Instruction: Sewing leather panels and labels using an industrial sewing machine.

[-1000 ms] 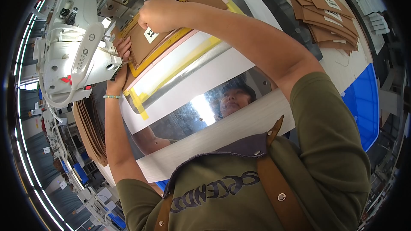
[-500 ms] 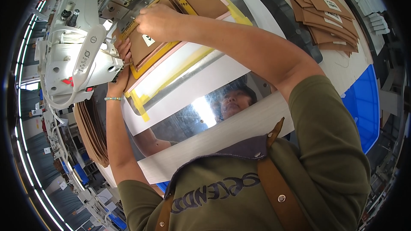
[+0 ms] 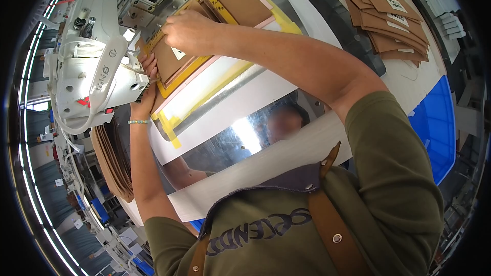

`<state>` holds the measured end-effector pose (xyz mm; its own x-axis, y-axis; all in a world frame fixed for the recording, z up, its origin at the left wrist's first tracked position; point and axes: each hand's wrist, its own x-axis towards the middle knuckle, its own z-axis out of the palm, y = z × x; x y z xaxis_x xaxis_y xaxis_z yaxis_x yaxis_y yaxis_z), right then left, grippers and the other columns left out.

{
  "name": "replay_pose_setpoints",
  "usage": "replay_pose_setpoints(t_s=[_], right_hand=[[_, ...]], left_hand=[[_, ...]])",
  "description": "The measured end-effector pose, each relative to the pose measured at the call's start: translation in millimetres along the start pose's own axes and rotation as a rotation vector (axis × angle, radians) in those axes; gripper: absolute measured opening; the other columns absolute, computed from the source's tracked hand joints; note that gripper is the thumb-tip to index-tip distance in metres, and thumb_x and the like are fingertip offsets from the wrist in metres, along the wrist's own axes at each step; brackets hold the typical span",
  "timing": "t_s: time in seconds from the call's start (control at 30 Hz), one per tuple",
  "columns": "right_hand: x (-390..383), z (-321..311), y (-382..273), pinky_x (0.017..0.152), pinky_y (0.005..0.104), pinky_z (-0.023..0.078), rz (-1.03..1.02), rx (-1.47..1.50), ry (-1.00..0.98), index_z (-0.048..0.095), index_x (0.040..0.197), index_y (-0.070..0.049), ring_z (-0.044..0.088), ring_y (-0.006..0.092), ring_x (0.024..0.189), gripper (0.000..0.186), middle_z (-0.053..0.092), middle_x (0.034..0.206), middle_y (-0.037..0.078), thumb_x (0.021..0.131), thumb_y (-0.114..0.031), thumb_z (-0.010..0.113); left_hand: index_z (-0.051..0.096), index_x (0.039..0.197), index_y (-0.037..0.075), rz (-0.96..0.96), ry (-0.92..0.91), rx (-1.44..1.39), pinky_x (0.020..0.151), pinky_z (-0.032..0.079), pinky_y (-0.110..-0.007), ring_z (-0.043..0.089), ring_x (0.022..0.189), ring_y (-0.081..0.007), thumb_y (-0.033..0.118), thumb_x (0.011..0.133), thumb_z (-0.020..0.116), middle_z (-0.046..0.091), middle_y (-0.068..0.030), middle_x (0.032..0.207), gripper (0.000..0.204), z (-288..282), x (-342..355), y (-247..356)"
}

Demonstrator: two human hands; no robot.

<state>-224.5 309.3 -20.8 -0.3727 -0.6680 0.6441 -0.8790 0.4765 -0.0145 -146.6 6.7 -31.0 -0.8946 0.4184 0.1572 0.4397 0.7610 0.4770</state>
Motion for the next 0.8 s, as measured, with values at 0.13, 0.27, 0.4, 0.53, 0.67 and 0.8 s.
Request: replay_pose_setpoints(t_s=[0.13,0.27,0.4,0.53,0.67,0.8], right_hand=[[-4.0,1.9,1.9,0.089,0.0406,0.056,-0.005,-0.005,0.003,0.077,0.081,-0.009,0.068,0.0236,0.107,0.006,0.071,0.095,0.004,0.081,-0.011,0.071],[-2.0,-0.5,-0.3,0.091,0.0406,0.056,0.003,-0.004,0.007,0.078,0.083,-0.009,0.068,0.0233,0.108,0.008,0.072,0.096,0.004,0.081,-0.01,0.071],[-2.4,-1.8,0.6,0.092,0.0405,0.056,0.004,0.011,0.003,0.078,0.083,-0.009,0.068,0.0235,0.109,0.008,0.072,0.097,0.004,0.082,-0.01,0.071],[-2.9,-3.2,0.7,0.094,0.0416,0.055,0.016,0.035,-0.028,0.079,0.084,-0.009,0.067,0.0241,0.11,0.008,0.072,0.099,0.004,0.083,-0.011,0.071],[-2.7,-3.6,1.4,0.096,0.0432,0.054,0.038,0.026,-0.09,0.079,0.086,-0.01,0.067,0.0245,0.112,0.008,0.073,0.102,0.005,0.083,-0.011,0.072],[-4.5,-0.4,3.0,0.095,0.0431,0.054,0.035,0.046,-0.076,0.079,0.088,-0.01,0.066,0.0245,0.113,0.008,0.073,0.103,0.005,0.083,-0.011,0.073]], left_hand=[[0.073,0.138,0.009,-0.089,0.151,-0.145,0.127,0.037,-0.039,0.054,0.147,-0.0255,0.014,0.109,0.063,0.067,-0.005,0.15,0.032,9.2,2.6,13.5],[0.053,0.15,0.003,-0.074,0.107,-0.194,0.123,0.044,-0.037,0.056,0.145,-0.0254,0.005,0.108,0.058,0.058,-0.0127,0.156,0.043,5.4,2.0,7.5],[0.034,0.162,-0.002,-0.007,0.084,-0.2,0.118,0.051,-0.035,0.06,0.14,-0.0246,-0.007,0.104,0.056,0.051,-0.0188,0.161,0.062,5.6,4.9,-0.8],[0.035,0.162,-0.002,-0.024,0.099,-0.259,0.117,0.052,-0.034,0.061,0.136,-0.023,-0.007,0.103,0.058,0.052,-0.0174,0.161,0.064,7.8,8.0,-0.8],[0.046,0.157,0.0,0.047,0.161,-0.065,0.114,0.053,-0.033,0.064,0.132,-0.021,-0.003,0.101,0.066,0.06,-0.0143,0.154,0.059,7.0,10.7,8.8],[0.061,0.146,0.003,0.136,0.161,0.333,0.114,0.052,-0.034,0.066,0.13,-0.0208,0.007,0.102,0.071,0.068,-0.01,0.147,0.046,-2.1,12.2,19.6]])
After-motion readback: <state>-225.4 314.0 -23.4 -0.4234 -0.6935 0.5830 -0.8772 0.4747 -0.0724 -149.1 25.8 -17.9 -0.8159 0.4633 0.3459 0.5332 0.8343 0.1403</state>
